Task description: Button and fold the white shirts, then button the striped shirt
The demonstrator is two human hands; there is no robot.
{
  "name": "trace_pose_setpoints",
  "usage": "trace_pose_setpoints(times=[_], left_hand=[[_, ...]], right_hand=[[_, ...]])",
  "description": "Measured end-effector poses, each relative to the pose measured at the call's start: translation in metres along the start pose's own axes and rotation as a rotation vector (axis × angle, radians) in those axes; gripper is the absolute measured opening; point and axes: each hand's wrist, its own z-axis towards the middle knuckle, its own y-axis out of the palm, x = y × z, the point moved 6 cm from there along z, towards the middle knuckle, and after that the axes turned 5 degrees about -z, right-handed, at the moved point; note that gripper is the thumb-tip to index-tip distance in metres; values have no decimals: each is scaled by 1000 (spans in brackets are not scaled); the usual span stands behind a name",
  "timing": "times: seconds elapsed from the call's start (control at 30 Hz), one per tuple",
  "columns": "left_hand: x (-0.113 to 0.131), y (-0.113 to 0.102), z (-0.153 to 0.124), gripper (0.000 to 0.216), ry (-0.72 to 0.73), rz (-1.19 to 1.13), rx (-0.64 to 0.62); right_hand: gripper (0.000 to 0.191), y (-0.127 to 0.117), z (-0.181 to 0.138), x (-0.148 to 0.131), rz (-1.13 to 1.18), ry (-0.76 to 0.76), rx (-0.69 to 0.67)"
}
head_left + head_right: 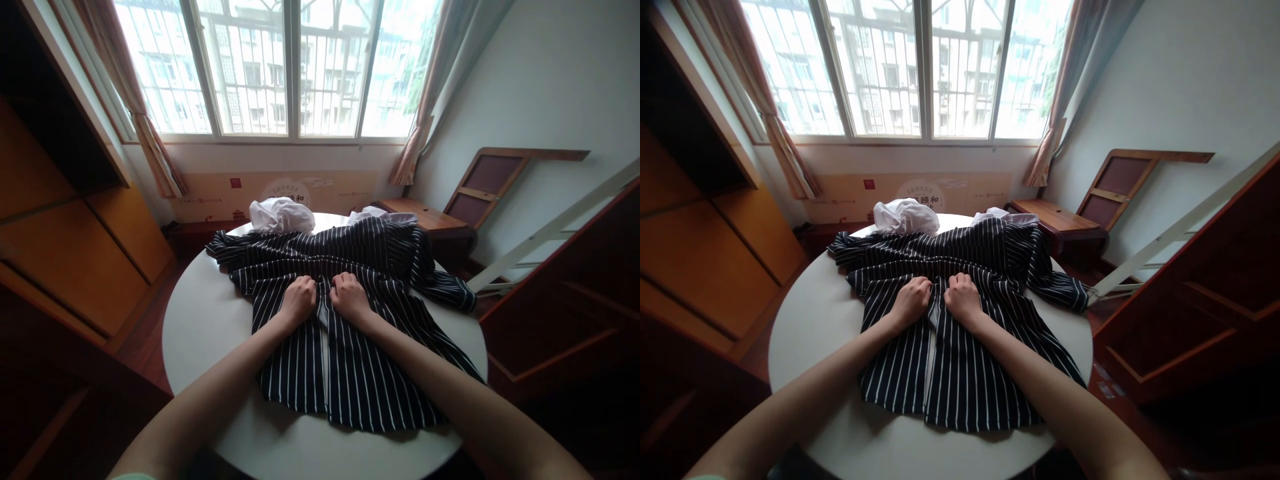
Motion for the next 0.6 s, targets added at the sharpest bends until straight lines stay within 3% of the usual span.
trace_pose_setpoints(times=[0.1, 0.2, 0.33, 0.47, 0.6], left_hand=[[-1, -11, -1, 17, -2, -83, 77], [0, -18, -1, 13, -9, -181, 82], [1, -10, -3, 12, 18, -335, -75], [-2, -2, -5, 5, 72, -378, -219], [-3, -2, -6, 11, 118, -393, -260]], right_hand=[[14, -9, 0, 3, 190, -79, 54], [15, -8, -1, -5, 302, -231, -41], [13, 1, -7, -13, 276, -323, -206], [17, 0, -7, -12, 261, -281, -234], [25, 0, -7, -12, 250, -286, -245]])
